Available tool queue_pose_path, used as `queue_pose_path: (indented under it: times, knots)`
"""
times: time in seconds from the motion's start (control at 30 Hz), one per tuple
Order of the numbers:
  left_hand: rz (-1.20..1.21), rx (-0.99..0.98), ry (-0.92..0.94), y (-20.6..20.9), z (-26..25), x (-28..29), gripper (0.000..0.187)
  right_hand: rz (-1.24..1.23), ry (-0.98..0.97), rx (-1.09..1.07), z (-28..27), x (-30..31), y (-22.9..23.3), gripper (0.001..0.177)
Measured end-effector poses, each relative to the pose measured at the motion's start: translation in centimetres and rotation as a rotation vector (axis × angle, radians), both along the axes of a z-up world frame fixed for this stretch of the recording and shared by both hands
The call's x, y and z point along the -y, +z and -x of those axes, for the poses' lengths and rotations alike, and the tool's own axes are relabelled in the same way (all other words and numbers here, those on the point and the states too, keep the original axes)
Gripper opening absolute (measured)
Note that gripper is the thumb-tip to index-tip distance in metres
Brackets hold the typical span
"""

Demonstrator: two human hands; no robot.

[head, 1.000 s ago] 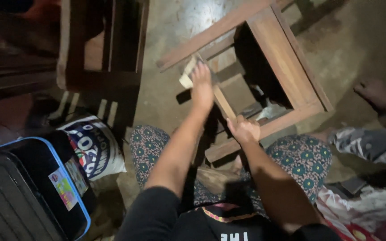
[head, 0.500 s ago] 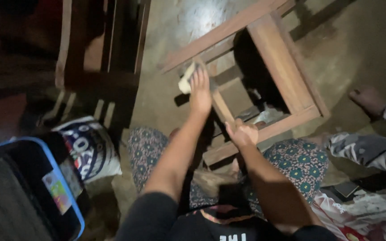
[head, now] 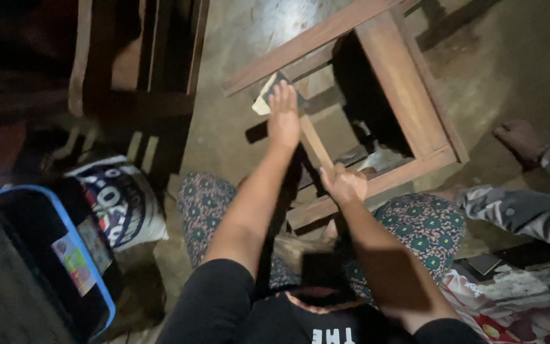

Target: The person sands the wooden frame of a chair by hand using a piece of sandpaper, rubbing it across the rails and joints of the furniture.

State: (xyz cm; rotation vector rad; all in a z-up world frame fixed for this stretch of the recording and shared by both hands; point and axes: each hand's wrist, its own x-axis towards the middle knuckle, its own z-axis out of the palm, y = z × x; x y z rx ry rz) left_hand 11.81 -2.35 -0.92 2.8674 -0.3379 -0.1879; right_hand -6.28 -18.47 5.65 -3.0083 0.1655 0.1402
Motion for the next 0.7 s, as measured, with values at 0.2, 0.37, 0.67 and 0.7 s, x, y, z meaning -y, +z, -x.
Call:
queue_pose_path:
  times: [0.2,0.37,0.67,0.7]
  knots:
    - [0.030,0.168,-0.329,-1.8,13.2,2.4,0.049,-0.076,-0.033,-0.363,-0.6,0.7,-0.4,0.058]
    - [-0.262,0.283,-0.359,-4.3,1.8,-2.2,0.051,-0.011,-0.012,-0.141,-1.2,-0.1,2.3,0.061]
    - [0.232,0.118,-0.514,2.4,13.6,0.1,0.055,-0.060,-0.015,-0.363,0.2,0.8,-2.2,0.061]
    - [0.233,0.118,-0.509,2.2,11.8,-0.5,0.055,-0.058,-0.011,-0.364,-0.2,0.7,-1.6,0.061]
